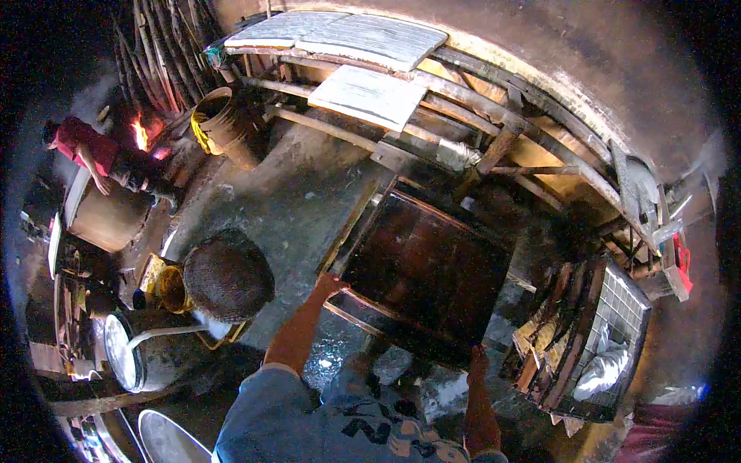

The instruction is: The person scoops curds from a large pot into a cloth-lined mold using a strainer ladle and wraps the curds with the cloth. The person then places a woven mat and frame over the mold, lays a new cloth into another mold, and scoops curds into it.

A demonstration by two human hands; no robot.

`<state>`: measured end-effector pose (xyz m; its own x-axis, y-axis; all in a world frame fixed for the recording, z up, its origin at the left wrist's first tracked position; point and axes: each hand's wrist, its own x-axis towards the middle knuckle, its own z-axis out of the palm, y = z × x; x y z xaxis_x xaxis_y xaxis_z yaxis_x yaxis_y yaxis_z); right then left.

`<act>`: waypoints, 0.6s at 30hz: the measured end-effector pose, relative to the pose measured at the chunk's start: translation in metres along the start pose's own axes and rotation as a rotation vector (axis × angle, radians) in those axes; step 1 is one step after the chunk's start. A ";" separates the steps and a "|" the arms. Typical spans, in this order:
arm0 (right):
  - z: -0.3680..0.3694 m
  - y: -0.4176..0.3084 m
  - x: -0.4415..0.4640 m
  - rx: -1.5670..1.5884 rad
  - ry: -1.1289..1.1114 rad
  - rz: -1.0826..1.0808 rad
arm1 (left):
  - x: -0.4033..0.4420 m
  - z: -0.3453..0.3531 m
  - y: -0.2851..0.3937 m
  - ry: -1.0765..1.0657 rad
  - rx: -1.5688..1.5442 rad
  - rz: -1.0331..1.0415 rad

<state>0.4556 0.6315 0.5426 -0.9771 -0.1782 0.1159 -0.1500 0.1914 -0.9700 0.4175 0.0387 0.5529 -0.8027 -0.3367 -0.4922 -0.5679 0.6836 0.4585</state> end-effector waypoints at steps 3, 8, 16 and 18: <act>-0.009 0.060 -0.014 -0.143 -0.036 0.151 | 0.027 0.047 -0.045 -0.002 -0.099 0.030; 0.026 -0.068 0.019 0.157 0.206 0.801 | 0.019 0.044 -0.037 0.019 -0.098 0.109; 0.015 0.000 0.003 -0.088 0.112 0.694 | 0.031 0.072 -0.068 0.046 -0.591 -0.083; 0.010 0.009 -0.008 -0.270 0.031 0.666 | 0.038 0.093 -0.089 0.108 -0.678 -0.038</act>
<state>0.4638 0.6252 0.5312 -0.8775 0.0859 -0.4718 0.4508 0.4830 -0.7506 0.4546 0.0251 0.4246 -0.7736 -0.4392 -0.4567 -0.5562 0.1254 0.8215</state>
